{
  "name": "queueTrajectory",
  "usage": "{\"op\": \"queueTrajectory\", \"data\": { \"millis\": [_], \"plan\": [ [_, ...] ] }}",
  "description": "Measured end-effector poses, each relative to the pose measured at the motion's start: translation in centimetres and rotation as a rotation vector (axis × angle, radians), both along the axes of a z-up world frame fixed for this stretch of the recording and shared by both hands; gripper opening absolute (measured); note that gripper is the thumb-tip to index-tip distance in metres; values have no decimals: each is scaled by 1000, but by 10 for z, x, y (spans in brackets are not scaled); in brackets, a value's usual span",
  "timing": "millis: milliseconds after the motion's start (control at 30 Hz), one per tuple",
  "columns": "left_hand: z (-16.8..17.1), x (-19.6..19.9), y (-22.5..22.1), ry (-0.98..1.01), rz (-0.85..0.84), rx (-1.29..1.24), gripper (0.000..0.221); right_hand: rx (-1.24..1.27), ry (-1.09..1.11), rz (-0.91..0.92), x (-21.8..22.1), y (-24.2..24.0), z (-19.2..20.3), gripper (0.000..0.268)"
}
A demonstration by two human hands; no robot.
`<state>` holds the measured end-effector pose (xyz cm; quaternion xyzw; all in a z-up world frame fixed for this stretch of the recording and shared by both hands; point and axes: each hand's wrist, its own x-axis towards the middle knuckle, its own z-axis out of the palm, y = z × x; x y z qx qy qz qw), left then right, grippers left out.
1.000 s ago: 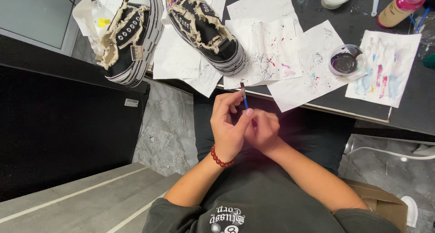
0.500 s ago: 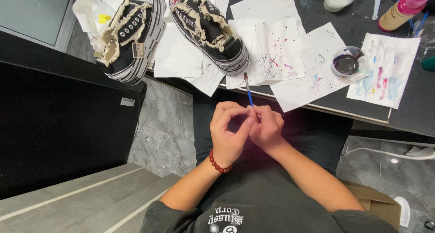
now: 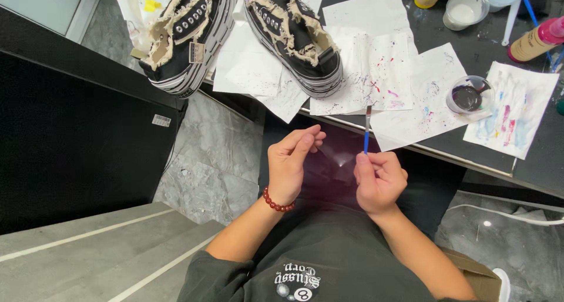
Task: The person mixes liquid from different bottles in a small cup using a brush, then applies the mixed paint to the edges and sole of a black sneaker using the brush.
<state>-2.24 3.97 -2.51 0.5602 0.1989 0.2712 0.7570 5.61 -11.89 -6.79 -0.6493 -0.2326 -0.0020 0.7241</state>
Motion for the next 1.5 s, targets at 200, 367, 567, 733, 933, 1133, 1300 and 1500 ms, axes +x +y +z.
{"op": "queueTrajectory", "data": {
  "millis": [200,367,567,733,933,1133,1300,1500],
  "plan": [
    [-15,-5,7,-62,15,-169,18,48,88,68,2,-8,4,9],
    [-13,-13,5,43,22,-81,11,-90,36,29,3,-11,7,9],
    [24,25,-30,-30,-221,169,36,-227,-310,-175,10,-10,8,13],
    [50,52,-37,-86,-215,377,39,-251,-313,-203,35,-10,12,13],
    [61,49,-34,-109,-172,525,27,-193,-206,-232,44,-13,11,14],
    [78,30,-8,-233,-187,871,18,-88,-108,-168,60,-17,14,16],
    [108,37,31,-212,-34,1137,19,-67,-106,-107,75,-14,19,17],
    [119,92,56,25,156,1350,25,54,27,-72,91,-10,20,15]
  ]
}}
